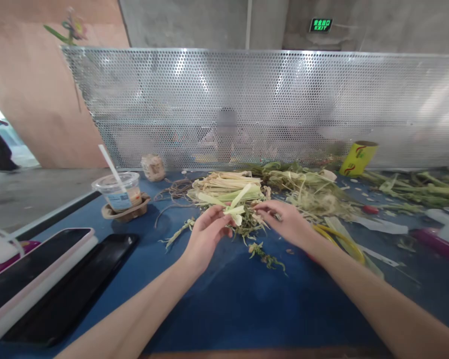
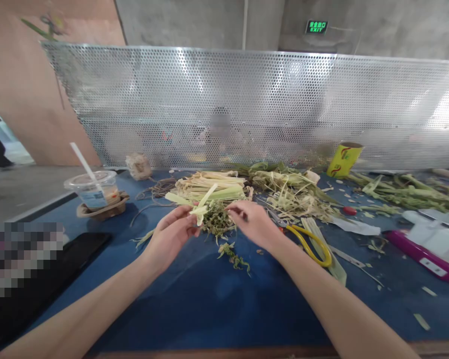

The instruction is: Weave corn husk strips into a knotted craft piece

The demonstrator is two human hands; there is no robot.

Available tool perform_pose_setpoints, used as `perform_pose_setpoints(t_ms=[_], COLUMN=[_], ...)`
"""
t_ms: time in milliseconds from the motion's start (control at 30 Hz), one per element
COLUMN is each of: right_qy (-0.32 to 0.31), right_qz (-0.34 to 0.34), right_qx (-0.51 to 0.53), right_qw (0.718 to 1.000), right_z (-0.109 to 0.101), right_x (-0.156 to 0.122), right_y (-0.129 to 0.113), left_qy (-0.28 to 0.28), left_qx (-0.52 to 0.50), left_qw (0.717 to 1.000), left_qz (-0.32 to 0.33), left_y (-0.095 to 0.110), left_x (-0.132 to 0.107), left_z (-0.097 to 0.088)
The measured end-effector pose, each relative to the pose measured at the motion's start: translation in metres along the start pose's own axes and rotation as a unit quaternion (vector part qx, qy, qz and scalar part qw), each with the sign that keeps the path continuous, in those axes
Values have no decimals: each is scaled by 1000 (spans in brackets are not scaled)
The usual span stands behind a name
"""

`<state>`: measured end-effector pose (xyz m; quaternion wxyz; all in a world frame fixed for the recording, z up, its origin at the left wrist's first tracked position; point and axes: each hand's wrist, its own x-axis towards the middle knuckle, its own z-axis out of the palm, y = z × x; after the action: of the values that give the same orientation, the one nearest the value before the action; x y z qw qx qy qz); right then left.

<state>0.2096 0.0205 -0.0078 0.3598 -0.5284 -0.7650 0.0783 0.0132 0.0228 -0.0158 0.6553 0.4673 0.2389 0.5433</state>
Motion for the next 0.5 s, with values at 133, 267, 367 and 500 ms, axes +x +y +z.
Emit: perform_pose_setpoints(t_ms=[133, 267, 367, 500], right_qy=[92, 84, 40, 1], right_qz=[134, 196, 182, 164], right_qx=[-225, -258, -270, -298], right_qw=[961, 942, 945, 940], right_z=[-46, -72, -59, -35], right_x=[6, 6, 9, 14], right_y=[62, 114, 130, 135], left_qy=[17, 17, 12, 12], left_qx=[-7, -5, 10, 17], left_qw=[1000, 1000, 1000, 1000], left_qz=[5, -1, -7, 4], left_y=[1, -1, -2, 0], left_x=[1, 1, 1, 1], left_z=[-1, -2, -1, -1])
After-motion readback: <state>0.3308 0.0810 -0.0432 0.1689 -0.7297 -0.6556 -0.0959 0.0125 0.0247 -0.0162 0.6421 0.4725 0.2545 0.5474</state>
